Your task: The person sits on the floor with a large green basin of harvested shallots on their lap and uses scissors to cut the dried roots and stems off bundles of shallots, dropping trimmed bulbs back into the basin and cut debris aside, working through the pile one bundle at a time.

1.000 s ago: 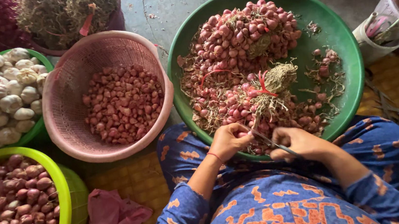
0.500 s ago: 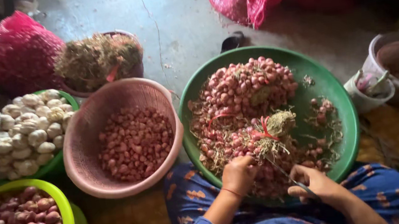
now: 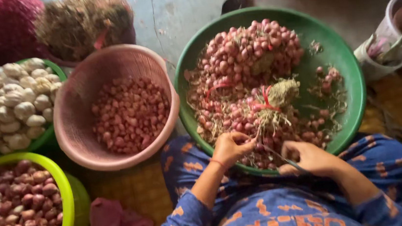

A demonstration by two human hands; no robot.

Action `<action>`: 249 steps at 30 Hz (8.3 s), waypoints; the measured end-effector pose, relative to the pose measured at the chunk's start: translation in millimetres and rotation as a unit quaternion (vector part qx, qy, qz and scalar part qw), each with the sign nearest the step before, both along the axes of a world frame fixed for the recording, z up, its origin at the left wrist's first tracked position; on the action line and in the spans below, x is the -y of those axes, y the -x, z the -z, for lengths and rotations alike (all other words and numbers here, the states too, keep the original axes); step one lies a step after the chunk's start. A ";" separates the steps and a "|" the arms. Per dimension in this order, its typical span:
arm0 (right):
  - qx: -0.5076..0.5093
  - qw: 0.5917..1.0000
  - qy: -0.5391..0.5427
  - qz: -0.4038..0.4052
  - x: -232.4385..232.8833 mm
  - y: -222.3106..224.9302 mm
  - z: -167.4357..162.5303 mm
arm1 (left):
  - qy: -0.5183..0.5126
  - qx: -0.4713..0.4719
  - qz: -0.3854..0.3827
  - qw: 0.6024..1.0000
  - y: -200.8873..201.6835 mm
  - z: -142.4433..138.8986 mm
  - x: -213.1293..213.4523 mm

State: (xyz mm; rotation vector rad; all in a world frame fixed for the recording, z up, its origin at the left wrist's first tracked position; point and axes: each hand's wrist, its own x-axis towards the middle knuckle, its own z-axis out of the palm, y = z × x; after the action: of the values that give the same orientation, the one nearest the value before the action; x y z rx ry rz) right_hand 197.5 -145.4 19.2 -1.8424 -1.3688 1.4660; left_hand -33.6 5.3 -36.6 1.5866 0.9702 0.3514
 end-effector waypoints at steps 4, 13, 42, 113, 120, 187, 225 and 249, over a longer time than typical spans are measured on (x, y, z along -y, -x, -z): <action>-0.056 0.995 0.047 0.072 -20.2 12.1 8.0 | -0.053 0.033 -0.001 0.998 2.2 -9.1 -0.9; -0.127 0.983 0.077 0.108 -40.7 -0.1 31.6 | -0.084 0.046 -0.039 0.995 -9.0 -17.2 -2.7; -0.097 0.981 0.055 0.158 -51.6 16.3 3.8 | -0.087 0.062 -0.065 0.992 -6.1 -38.4 -3.7; -0.140 0.979 -0.004 0.145 -7.7 -1.0 35.0 | -0.383 0.066 -0.068 0.919 -17.6 -22.9 -14.0; -0.050 0.989 0.085 0.113 -4.7 4.8 22.1 | -0.387 -0.036 -0.004 0.921 -15.4 -41.2 -13.5; -0.103 0.985 -0.008 0.141 -14.9 -16.5 18.2 | -0.625 -0.169 -0.228 0.727 76.6 -114.0 -89.1; -0.264 0.943 -0.030 0.199 -44.2 46.1 29.2 | 0.307 0.322 -0.191 0.875 -0.3 -3.1 -45.9; -0.203 0.955 0.044 0.211 -40.8 40.1 20.6 | -0.035 0.132 -0.105 0.985 4.3 -1.3 -38.5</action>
State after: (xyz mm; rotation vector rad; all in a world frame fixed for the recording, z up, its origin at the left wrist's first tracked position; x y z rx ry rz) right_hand 157.4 -104.6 -1.3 -1.6287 -0.6751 1.5705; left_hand -37.9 43.8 -35.3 1.4580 0.9278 0.7295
